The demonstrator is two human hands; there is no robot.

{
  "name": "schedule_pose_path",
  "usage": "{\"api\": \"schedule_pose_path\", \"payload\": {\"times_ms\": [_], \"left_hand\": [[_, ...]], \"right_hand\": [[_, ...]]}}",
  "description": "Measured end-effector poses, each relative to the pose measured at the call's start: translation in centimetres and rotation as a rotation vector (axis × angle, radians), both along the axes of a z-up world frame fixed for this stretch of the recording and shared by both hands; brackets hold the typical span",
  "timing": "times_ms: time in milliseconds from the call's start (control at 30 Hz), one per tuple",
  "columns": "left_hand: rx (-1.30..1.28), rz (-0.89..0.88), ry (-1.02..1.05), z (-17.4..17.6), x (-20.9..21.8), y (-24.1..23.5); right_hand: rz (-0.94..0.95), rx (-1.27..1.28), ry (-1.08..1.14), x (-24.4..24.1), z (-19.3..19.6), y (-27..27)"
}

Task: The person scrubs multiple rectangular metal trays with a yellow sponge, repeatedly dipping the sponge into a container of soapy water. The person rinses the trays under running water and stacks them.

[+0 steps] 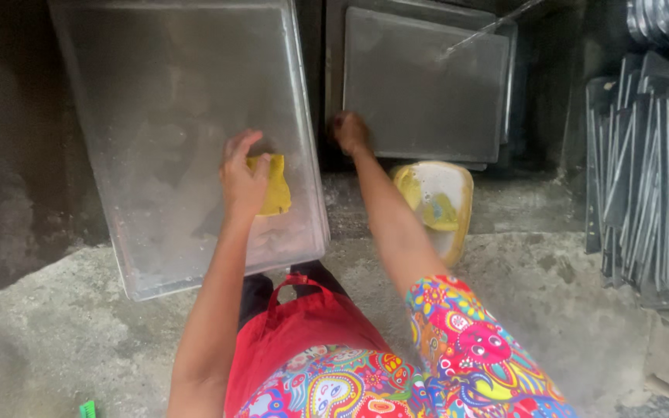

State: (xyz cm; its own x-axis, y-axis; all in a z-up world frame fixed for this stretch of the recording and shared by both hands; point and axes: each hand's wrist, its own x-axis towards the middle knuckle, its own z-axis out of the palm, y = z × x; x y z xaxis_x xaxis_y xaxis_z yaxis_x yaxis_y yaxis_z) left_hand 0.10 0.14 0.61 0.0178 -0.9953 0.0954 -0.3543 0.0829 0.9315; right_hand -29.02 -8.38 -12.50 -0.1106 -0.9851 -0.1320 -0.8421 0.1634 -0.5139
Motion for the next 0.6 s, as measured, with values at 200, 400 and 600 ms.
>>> {"api": "schedule_pose_path", "payload": {"times_ms": [200, 400, 600], "left_hand": [[0.003, -0.028, 0.017, 1.3, 0.6, 1.4], [-0.028, -0.017, -0.020, 1.2, 1.8, 2.8], [-0.025, 0.005, 0.016, 0.0, 3.2, 3.0]], "right_hand": [[-0.253, -0.143, -0.292, 0.0, 3.0, 1.4], [0.066, -0.135, 0.125, 0.7, -0.1, 0.8], [0.097, -0.133, 0.286, 0.3, -4.7, 0.3]]}}
